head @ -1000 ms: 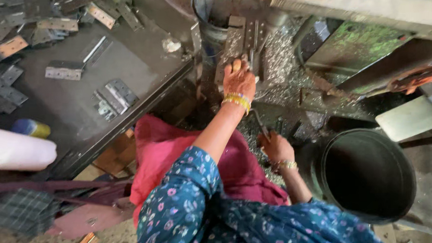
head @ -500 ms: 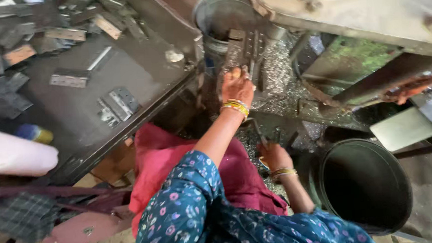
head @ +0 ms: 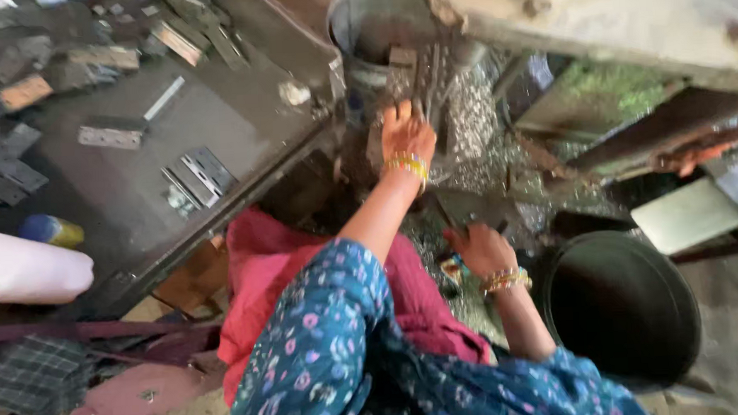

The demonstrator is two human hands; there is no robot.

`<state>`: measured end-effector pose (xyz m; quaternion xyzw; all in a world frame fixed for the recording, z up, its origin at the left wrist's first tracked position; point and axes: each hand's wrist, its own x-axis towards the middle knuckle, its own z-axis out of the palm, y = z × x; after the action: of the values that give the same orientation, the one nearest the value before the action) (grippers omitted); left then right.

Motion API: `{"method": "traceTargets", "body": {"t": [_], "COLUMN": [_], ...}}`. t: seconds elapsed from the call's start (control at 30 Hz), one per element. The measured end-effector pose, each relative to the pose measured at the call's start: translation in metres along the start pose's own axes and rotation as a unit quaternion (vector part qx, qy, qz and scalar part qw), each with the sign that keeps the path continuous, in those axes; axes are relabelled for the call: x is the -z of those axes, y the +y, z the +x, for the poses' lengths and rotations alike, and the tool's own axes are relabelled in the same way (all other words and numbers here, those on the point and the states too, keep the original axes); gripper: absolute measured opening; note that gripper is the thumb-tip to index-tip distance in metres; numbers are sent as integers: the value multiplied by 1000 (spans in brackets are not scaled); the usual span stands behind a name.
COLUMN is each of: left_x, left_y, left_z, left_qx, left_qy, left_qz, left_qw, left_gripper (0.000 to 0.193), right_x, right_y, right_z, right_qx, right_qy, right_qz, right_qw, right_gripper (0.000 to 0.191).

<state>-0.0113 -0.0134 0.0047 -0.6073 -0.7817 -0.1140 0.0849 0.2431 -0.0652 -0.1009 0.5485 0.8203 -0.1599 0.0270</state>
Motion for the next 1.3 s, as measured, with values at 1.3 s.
{"method": "traceTargets", "body": {"t": [1.3], "left_x": [-11], "left_y": [-11], "left_z": [-9], "left_qx": [-22], "left_qy": [10], "left_qz": [-34], "left_qw": [999], "left_gripper": [34], "right_x": [2], "right_y": [-19], "right_z": [-14], "right_qx": [145], "right_qy": [-28], "right_qz": [-81], "right_qw": [986], "right_gripper": [57]}}
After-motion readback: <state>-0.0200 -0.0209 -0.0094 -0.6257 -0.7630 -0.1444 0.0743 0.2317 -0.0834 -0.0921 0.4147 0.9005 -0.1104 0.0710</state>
